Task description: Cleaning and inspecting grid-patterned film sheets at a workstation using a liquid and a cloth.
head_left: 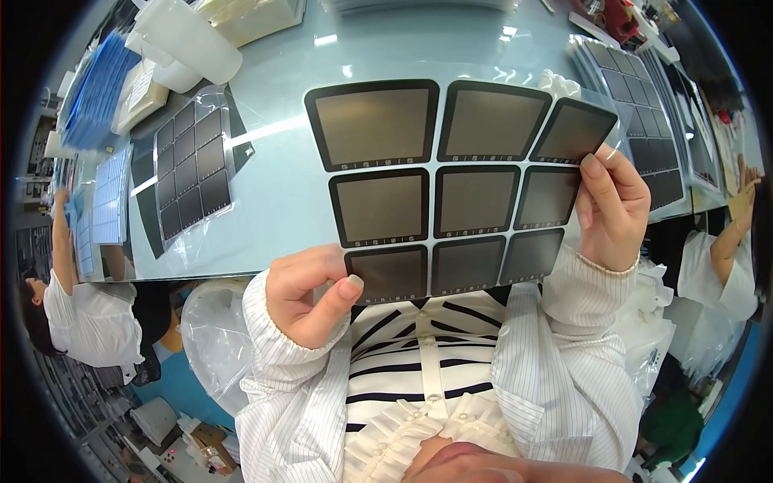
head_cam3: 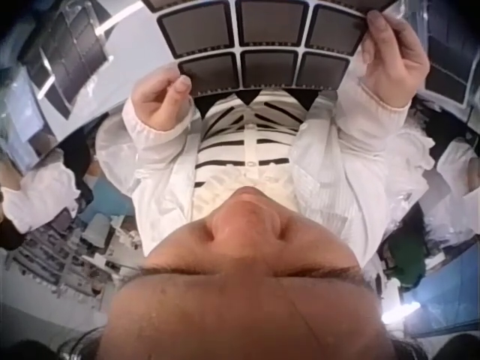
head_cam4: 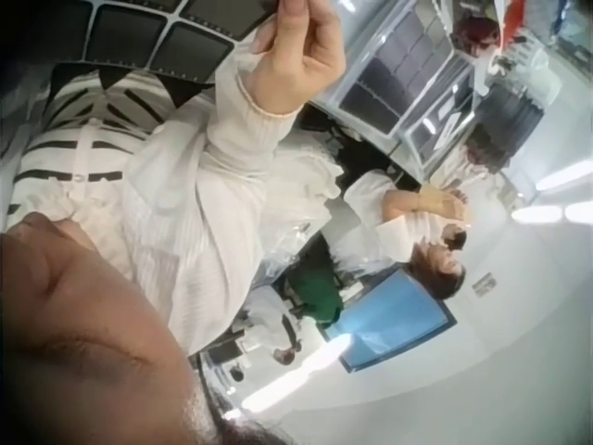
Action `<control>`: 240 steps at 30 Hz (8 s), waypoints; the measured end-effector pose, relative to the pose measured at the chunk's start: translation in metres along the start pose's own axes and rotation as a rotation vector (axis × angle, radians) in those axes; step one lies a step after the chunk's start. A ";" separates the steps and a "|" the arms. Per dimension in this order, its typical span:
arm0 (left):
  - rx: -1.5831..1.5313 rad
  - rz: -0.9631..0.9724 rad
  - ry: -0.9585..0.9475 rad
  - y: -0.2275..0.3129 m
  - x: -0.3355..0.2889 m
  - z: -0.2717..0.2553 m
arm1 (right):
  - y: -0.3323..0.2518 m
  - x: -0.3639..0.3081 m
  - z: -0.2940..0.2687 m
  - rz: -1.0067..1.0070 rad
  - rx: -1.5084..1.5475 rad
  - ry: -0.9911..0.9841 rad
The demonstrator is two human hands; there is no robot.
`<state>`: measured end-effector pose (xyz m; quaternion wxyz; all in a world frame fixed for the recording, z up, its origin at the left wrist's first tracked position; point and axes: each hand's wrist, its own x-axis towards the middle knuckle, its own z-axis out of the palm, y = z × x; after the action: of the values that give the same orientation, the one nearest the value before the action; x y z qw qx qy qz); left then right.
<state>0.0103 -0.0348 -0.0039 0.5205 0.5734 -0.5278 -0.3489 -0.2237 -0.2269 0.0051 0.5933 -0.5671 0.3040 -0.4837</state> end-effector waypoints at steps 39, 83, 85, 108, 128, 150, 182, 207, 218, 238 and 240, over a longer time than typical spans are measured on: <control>-0.071 -0.006 0.388 -0.020 -0.029 -0.039 | -0.011 0.035 0.057 -0.150 0.018 -0.281; 0.087 -0.039 0.173 0.002 -0.019 -0.007 | -0.043 0.067 0.055 -0.161 0.108 -0.008; 0.041 -0.056 0.107 0.004 -0.017 -0.004 | -0.043 0.066 0.055 -0.149 0.096 0.035; 0.136 0.074 0.167 0.001 -0.004 0.007 | -0.070 0.097 0.039 -0.307 0.104 0.045; 0.043 0.169 0.446 -0.007 -0.015 -0.020 | -0.073 0.098 0.064 -0.365 0.089 -0.110; -0.326 0.059 0.244 -0.017 -0.014 -0.033 | -0.055 0.098 0.072 -0.152 0.053 -0.227; -0.470 -0.481 -0.071 -0.027 -0.040 -0.033 | 0.045 0.100 0.031 0.357 -0.154 -0.419; -0.344 -0.441 -0.573 -0.045 -0.040 -0.051 | 0.032 0.074 0.028 0.507 -0.143 -0.536; -0.312 -0.382 -0.605 -0.050 -0.039 -0.049 | 0.022 0.069 0.027 0.440 -0.192 -0.589; -0.332 -0.438 -0.609 -0.059 -0.044 -0.045 | 0.036 0.094 -0.020 -0.184 -0.936 -0.209; -0.342 -0.439 -0.608 -0.059 -0.045 -0.045 | 0.038 0.104 -0.032 -0.446 -1.334 -0.035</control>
<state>0.0583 0.0136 -0.0584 0.3415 0.4485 -0.4572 -0.6879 -0.2081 -0.3387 -0.0178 0.0100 -0.8664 0.4028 -0.2951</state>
